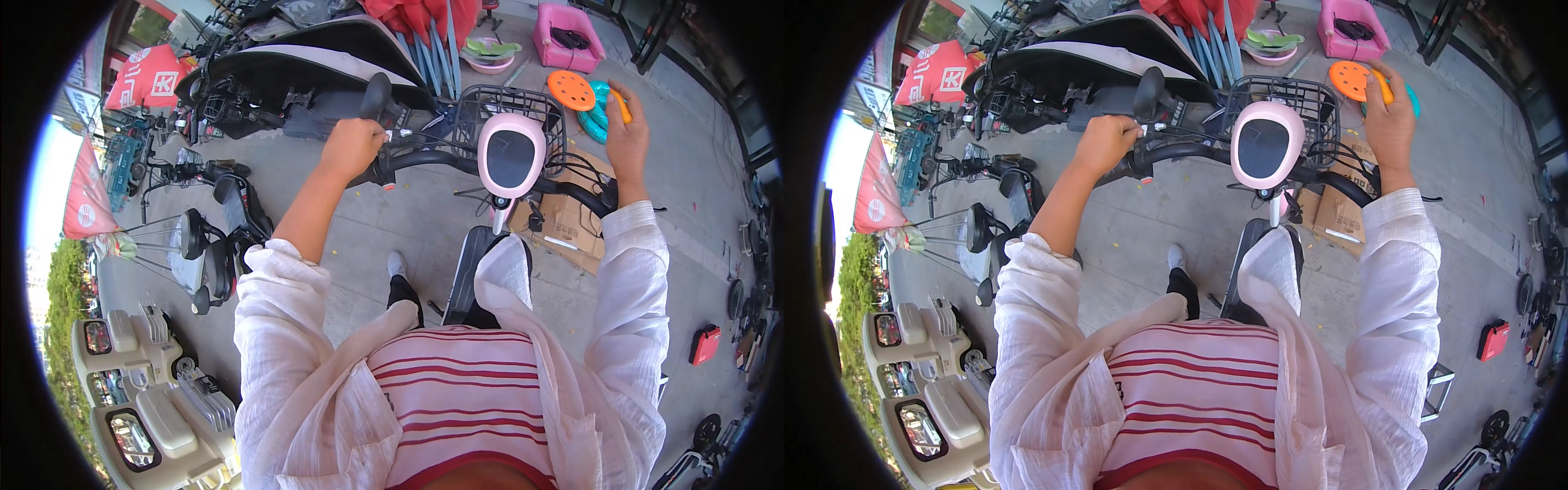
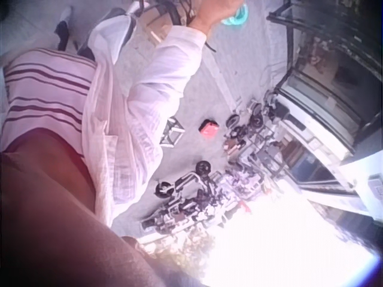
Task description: The person uses a yellow screwdriver to tighten screws on the handlebar assembly of a pink electric scooter. They repeatedly adjust the grip and apply torque to fasteners on the left and right sides of the handlebar stem.
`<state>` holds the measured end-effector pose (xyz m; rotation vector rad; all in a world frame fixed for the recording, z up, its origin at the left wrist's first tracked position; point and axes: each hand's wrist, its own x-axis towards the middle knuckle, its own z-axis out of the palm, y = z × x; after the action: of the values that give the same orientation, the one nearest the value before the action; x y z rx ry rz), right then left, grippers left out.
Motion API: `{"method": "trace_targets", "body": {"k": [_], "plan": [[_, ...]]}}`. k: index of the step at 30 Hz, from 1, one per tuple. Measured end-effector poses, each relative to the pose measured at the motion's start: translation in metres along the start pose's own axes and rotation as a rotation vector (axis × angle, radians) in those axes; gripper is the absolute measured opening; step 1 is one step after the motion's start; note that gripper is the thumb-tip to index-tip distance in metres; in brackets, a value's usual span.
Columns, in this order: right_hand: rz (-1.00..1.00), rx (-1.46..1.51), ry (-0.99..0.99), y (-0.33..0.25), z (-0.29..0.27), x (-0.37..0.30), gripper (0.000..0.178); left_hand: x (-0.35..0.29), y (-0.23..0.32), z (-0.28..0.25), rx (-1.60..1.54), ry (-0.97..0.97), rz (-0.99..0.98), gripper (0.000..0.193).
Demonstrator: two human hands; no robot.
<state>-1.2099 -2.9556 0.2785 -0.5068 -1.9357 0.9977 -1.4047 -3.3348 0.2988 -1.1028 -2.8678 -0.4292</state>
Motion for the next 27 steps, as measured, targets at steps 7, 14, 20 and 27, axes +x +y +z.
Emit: {"method": "trace_targets", "body": {"k": [7,14,20,27], "plan": [[0.14,-0.023,0.052,0.012,-0.011,0.007,0.031,0.004,-0.006,0.008,0.107,-0.014,0.034,0.018],[0.122,0.012,0.059,0.026,-0.011,0.012,0.03,0.01,0.0,0.017,0.167,0.07,-0.026,0.016],[0.179,0.01,0.04,0.008,-0.01,0.012,0.03,0.005,-0.015,0.012,-0.089,0.075,0.018,0.017],[0.224,0.058,0.025,0.011,-0.01,0.01,0.031,0.005,0.009,0.005,0.064,-0.002,0.035,0.015]]}}
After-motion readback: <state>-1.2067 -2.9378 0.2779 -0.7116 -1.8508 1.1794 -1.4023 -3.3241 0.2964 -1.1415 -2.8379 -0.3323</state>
